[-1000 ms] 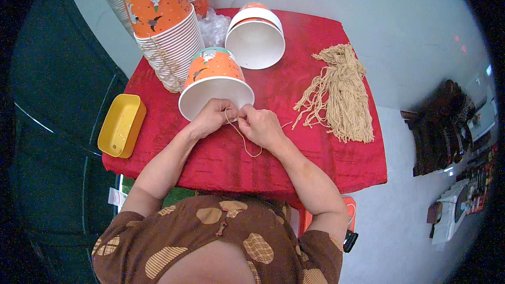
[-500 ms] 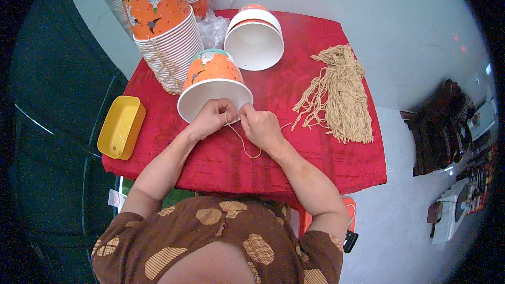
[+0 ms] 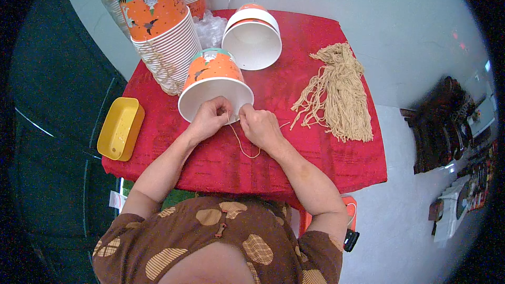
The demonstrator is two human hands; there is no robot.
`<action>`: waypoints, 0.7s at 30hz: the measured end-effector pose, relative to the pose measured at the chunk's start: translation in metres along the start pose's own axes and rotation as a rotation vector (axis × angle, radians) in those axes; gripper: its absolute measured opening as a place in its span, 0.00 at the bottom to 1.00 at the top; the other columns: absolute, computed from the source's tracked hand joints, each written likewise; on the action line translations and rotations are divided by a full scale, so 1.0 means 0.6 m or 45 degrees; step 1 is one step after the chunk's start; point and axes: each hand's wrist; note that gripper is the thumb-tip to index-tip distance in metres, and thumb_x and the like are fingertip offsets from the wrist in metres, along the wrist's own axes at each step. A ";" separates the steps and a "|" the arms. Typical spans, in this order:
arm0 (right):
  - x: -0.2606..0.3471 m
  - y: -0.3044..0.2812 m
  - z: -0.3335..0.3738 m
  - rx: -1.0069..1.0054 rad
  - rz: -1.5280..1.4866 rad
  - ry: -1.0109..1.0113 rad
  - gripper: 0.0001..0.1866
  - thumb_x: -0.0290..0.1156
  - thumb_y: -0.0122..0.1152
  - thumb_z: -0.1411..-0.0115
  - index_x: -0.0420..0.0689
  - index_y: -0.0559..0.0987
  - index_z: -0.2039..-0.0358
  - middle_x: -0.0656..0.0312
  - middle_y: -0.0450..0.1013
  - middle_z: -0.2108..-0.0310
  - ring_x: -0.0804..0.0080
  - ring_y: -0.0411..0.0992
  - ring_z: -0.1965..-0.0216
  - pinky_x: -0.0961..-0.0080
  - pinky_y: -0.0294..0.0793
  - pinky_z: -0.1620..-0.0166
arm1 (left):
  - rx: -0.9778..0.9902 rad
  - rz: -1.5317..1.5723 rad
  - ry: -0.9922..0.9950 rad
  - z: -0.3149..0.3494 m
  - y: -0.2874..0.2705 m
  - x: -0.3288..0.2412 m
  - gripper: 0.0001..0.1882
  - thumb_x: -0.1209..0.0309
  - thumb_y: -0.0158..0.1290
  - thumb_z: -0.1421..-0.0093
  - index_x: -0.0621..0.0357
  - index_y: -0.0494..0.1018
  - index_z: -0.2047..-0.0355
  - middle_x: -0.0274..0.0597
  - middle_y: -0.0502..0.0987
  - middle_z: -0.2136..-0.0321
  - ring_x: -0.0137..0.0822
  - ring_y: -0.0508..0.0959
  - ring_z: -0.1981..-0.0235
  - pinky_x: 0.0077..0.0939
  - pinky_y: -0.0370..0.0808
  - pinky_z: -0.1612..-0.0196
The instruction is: Thread a string through pre-punched holes in paper buckets.
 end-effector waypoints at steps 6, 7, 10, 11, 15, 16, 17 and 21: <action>0.006 0.002 -0.002 -0.030 -0.138 0.092 0.05 0.30 0.56 0.43 0.43 0.75 0.70 0.47 0.73 0.81 0.46 0.75 0.77 0.53 0.73 0.74 | 0.187 -0.065 -0.009 0.004 -0.007 0.004 0.02 0.78 0.56 0.47 0.62 0.74 0.74 0.39 0.75 0.75 0.28 0.74 0.72 0.25 0.72 0.67; 0.007 0.001 -0.003 -0.042 -0.194 0.117 0.05 0.31 0.57 0.43 0.43 0.76 0.70 0.47 0.73 0.80 0.46 0.75 0.76 0.53 0.73 0.74 | 0.187 -0.049 0.000 0.002 -0.007 0.007 0.02 0.78 0.56 0.47 0.62 0.74 0.74 0.38 0.76 0.75 0.28 0.74 0.72 0.24 0.72 0.67; 0.005 0.007 -0.002 -0.044 -0.204 0.134 0.05 0.31 0.57 0.43 0.44 0.76 0.70 0.48 0.74 0.79 0.46 0.75 0.75 0.53 0.73 0.73 | 0.204 0.035 -0.052 0.001 -0.006 0.010 0.03 0.78 0.57 0.46 0.63 0.74 0.74 0.37 0.76 0.75 0.27 0.74 0.72 0.23 0.72 0.67; 0.005 0.007 -0.002 -0.044 -0.205 0.134 0.05 0.31 0.57 0.43 0.44 0.76 0.70 0.48 0.74 0.79 0.46 0.75 0.75 0.53 0.73 0.73 | 0.222 0.103 -0.112 0.000 -0.006 0.009 0.03 0.78 0.57 0.46 0.63 0.74 0.74 0.36 0.76 0.75 0.26 0.73 0.72 0.22 0.72 0.68; 0.009 0.004 -0.002 0.015 -0.226 0.187 0.05 0.31 0.57 0.43 0.43 0.76 0.70 0.47 0.74 0.79 0.47 0.75 0.75 0.54 0.74 0.73 | 0.236 0.083 -0.132 -0.003 -0.005 0.008 0.03 0.78 0.57 0.46 0.63 0.74 0.74 0.34 0.76 0.76 0.24 0.73 0.73 0.21 0.71 0.69; 0.010 0.002 -0.002 0.051 -0.245 0.224 0.05 0.31 0.57 0.43 0.43 0.76 0.70 0.47 0.74 0.79 0.47 0.75 0.75 0.54 0.74 0.73 | 0.229 0.132 -0.143 -0.003 -0.004 0.009 0.03 0.78 0.57 0.45 0.63 0.74 0.74 0.34 0.76 0.76 0.23 0.72 0.73 0.20 0.71 0.70; 0.011 0.002 -0.002 0.050 -0.245 0.224 0.05 0.31 0.57 0.43 0.43 0.76 0.70 0.47 0.74 0.79 0.47 0.75 0.75 0.54 0.74 0.73 | 0.222 0.181 -0.154 -0.002 -0.003 0.010 0.03 0.78 0.58 0.45 0.63 0.74 0.74 0.34 0.76 0.76 0.22 0.72 0.73 0.19 0.71 0.71; 0.011 0.007 -0.001 0.020 -0.253 0.207 0.05 0.30 0.57 0.43 0.43 0.76 0.70 0.47 0.73 0.80 0.47 0.75 0.75 0.54 0.74 0.73 | 0.216 0.235 -0.147 0.001 0.002 0.012 0.03 0.78 0.57 0.45 0.63 0.74 0.73 0.34 0.75 0.76 0.22 0.72 0.74 0.19 0.71 0.72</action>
Point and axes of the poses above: each hand's wrist, its own z-axis away from the middle knuckle, its own y-axis out of the palm, x = y × z
